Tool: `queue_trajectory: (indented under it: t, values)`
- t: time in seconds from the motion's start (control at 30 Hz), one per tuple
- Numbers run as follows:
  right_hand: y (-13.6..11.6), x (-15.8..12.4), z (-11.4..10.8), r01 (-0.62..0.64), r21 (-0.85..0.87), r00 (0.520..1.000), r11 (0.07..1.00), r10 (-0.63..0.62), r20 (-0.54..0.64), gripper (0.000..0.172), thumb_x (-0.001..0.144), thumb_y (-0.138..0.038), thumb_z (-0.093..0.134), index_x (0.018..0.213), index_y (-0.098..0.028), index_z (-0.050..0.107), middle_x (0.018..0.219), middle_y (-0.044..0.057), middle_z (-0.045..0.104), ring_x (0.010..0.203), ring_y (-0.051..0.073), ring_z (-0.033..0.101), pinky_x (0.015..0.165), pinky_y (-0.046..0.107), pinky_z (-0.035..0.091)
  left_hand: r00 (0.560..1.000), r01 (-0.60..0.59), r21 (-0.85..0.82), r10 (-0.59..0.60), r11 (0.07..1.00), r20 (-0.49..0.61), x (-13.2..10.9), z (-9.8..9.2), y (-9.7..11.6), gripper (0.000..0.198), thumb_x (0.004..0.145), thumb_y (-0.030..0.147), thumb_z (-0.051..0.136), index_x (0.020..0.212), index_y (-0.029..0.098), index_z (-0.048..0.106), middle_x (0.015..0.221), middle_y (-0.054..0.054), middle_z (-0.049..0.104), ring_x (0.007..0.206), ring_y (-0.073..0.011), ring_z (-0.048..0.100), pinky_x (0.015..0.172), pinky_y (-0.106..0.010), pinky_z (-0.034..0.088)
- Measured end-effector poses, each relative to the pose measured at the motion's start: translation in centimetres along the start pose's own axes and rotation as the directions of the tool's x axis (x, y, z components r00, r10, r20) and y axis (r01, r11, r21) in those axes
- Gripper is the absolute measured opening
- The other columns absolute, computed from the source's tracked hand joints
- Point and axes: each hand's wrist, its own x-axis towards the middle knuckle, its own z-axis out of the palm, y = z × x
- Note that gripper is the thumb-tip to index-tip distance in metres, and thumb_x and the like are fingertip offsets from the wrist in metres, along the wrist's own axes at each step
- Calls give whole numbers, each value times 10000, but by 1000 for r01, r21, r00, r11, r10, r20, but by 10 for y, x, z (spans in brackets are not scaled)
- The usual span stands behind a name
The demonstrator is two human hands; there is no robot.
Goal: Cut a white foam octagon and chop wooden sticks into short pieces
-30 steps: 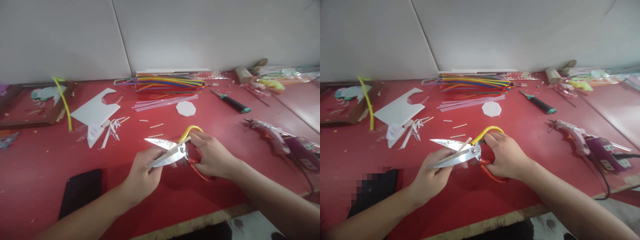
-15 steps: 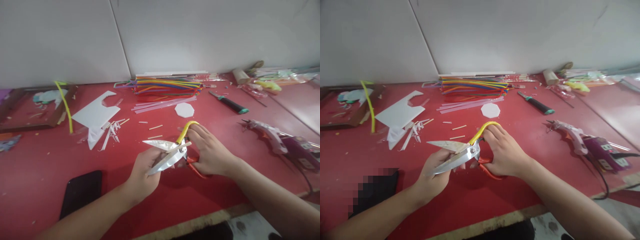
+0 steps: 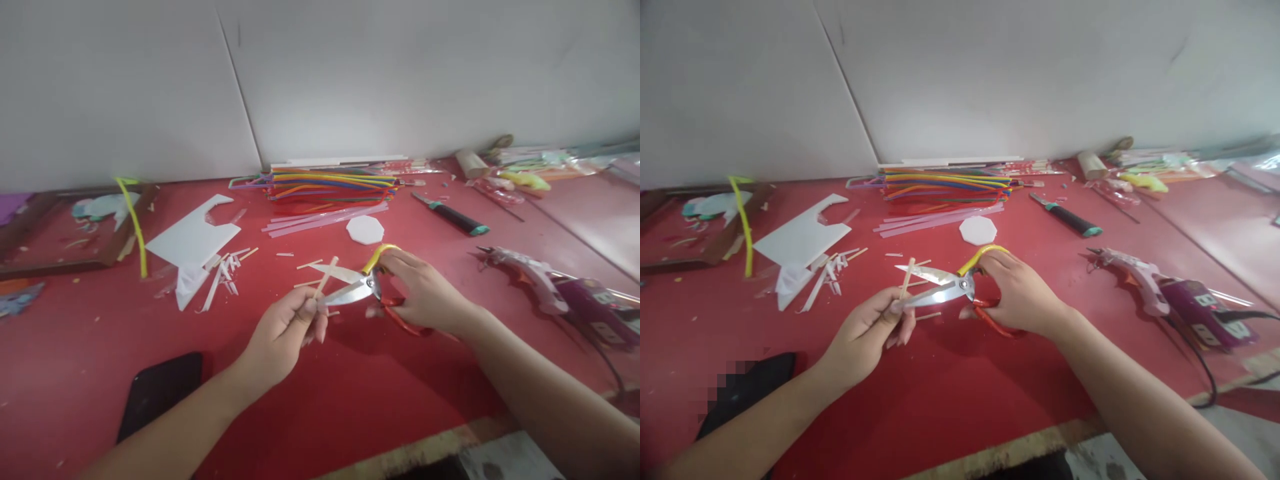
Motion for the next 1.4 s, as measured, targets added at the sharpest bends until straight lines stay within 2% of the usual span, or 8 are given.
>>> queue_trajectory:
  t: [0.23, 0.4, 0.57, 0.73, 0.83, 0.93, 1.07, 1.4]
  values:
    - [-1, 2, 9, -397, 0, 917, 918, 396, -49, 362, 605, -502, 759, 703, -217, 556, 550, -37, 567, 510, 153, 524, 456, 240, 344, 953, 27, -109, -58, 994, -297, 5, -5, -3, 275, 970, 421, 420, 832, 198, 501, 590, 44, 489, 500, -88, 415, 480, -222, 344]
    - [-2, 0, 9, -299, -63, 949, 952, 290, -121, 245, 768, -320, 616, 983, -204, 639, 835, 40, 707, 704, 206, 647, 601, 295, 459, 956, 63, -40, -72, 997, -283, 0, -4, -5, 298, 975, 450, 384, 864, 207, 515, 566, 73, 341, 486, -92, 340, 475, -225, 329]
    - [-2, -5, 13, -310, -154, 951, 938, 305, -58, 323, 835, -241, 569, 1150, -187, 613, 1072, 109, 696, 948, 271, 663, 781, 399, 510, 974, 18, 436, 83, 900, -213, -6, -3, 0, 257, 988, 354, 349, 899, 204, 538, 562, 66, 371, 481, -101, 375, 476, -230, 308]
    - [-13, -9, 10, -142, -211, 979, 967, 106, -174, 133, 880, -222, 544, 941, -195, 659, 935, 99, 656, 864, 251, 629, 793, 424, 507, 981, -90, 750, 188, 655, -47, -5, -4, -3, 272, 988, 285, 307, 862, 192, 530, 626, 23, 526, 541, -131, 498, 519, -250, 352]
    - [-25, -10, 9, 58, -93, 945, 994, -85, -316, 167, 889, -167, 540, 1025, -201, 630, 986, 96, 651, 916, 226, 619, 830, 399, 509, 984, -131, 889, 166, 438, 63, -4, -2, -8, 281, 977, 264, 308, 839, 192, 541, 666, -15, 597, 577, -175, 557, 510, -270, 355]
    - [-36, -11, 14, 257, -59, 938, 965, -263, -225, 254, 891, -187, 575, 1144, -175, 587, 1041, 107, 662, 977, 227, 617, 867, 391, 510, 969, -208, 932, 190, 297, 155, -4, 2, -11, 242, 952, 211, 340, 879, 189, 569, 701, -35, 641, 599, -207, 598, 498, -284, 374]
    - [-37, -10, 25, 374, -123, 923, 919, -382, -45, 193, 958, -161, 463, 1064, -122, 619, 823, 72, 673, 762, 184, 628, 720, 322, 517, 921, -325, 912, 301, 248, 246, -6, 5, -12, 210, 923, 153, 371, 899, 174, 578, 728, -44, 658, 611, -212, 613, 515, -303, 431]
    - [-41, -10, 32, 405, -156, 908, 901, -416, -44, 246, 960, -179, 440, 873, -128, 664, 648, 23, 557, 575, 157, 466, 562, 297, 373, 936, -319, 899, 250, 300, 248, -9, 10, -12, 204, 920, 137, 363, 804, 186, 523, 648, -20, 617, 557, -211, 614, 484, -304, 452]
